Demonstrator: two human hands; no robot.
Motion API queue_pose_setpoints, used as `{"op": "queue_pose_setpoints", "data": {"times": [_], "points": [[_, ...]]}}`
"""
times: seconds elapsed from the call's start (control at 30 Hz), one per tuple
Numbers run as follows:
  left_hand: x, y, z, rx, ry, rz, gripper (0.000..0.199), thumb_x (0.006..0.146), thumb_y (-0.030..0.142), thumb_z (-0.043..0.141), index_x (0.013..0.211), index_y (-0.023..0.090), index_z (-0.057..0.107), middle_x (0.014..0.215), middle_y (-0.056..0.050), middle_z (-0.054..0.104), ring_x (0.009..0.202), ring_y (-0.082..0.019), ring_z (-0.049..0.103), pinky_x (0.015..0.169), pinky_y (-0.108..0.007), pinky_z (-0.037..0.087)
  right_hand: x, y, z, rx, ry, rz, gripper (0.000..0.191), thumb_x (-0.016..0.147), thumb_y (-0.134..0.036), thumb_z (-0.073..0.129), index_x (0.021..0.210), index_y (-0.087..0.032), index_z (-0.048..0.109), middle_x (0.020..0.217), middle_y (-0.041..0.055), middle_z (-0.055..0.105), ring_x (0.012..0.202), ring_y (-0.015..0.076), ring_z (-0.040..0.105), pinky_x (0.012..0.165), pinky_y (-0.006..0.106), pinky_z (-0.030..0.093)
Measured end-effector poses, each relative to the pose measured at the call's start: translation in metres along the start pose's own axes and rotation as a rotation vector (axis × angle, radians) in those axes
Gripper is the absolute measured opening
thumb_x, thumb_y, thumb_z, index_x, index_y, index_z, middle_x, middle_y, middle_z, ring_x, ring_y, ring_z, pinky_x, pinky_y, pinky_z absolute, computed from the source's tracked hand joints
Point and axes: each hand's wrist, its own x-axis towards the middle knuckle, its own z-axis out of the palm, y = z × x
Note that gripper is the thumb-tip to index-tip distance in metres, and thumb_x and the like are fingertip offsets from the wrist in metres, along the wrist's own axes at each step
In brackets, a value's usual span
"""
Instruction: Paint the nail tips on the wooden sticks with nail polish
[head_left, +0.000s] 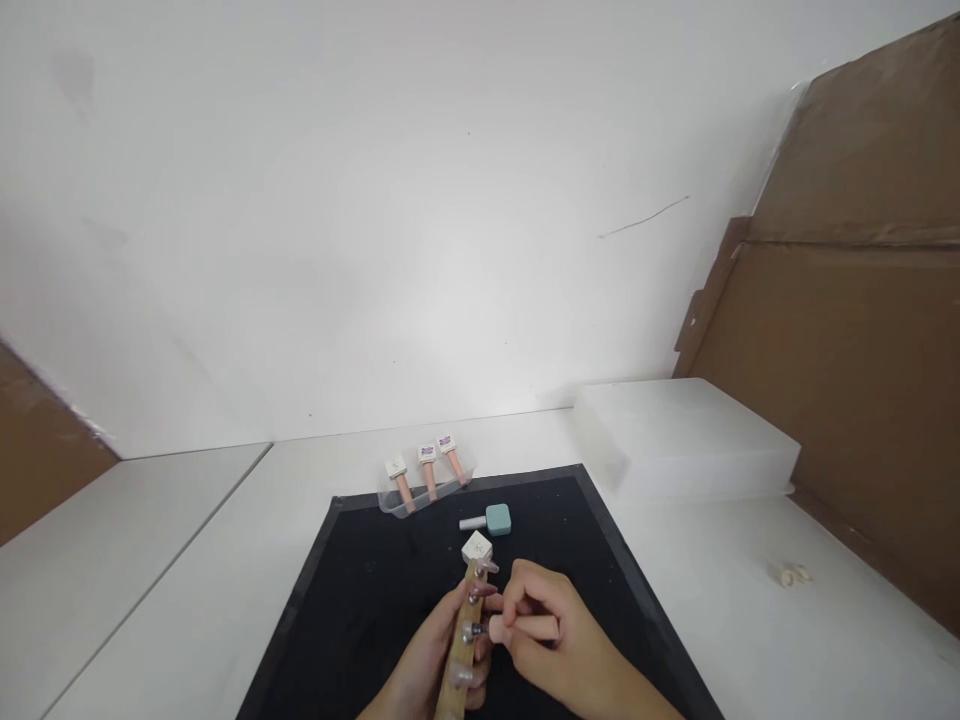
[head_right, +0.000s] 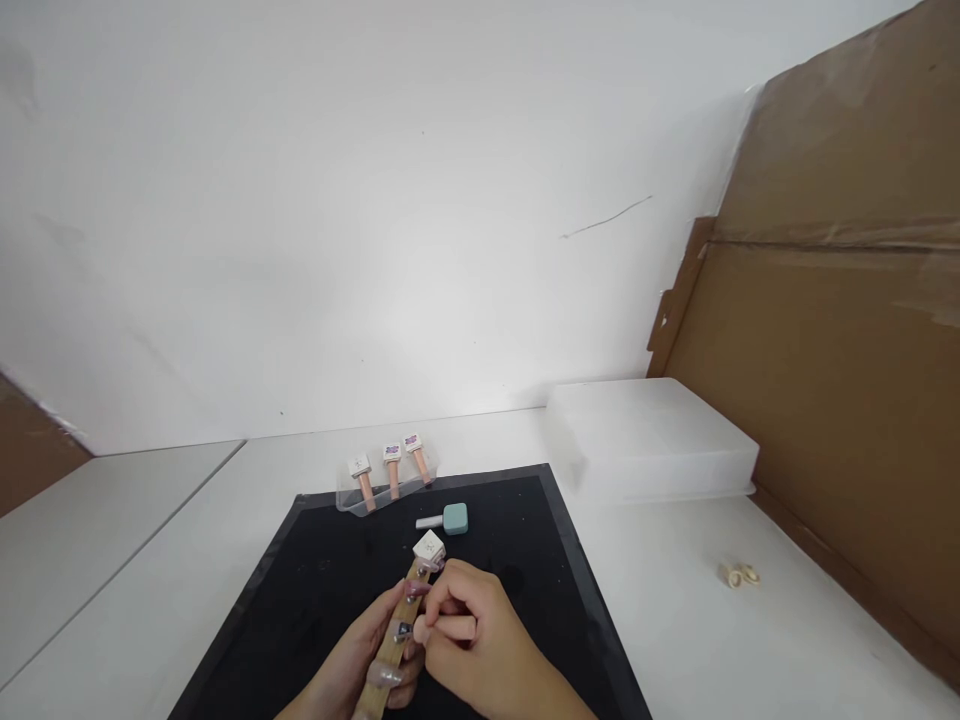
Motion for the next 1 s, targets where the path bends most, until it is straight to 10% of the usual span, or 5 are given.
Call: {"op": "queue_pose_setpoints", "data": {"times": [1.0], "points": [[-0.006,0.002,0.008,0.0,0.068,0.048,0.036,0.072,0.054,0.057,0.074,0.018,0.052,0.044,0.007,0.044,0.032,-0.003,0.03,0.036,-0.016,0.014,0.001,-0.001,-0.002,-0.049,0.049,0.009,0.019,0.074,-0.025,0.065,0.065,-0.018,0.05,0.057,-0.0069,0.039,0.05,0.0084,0.035,0.048,0.02,0.03]]}}
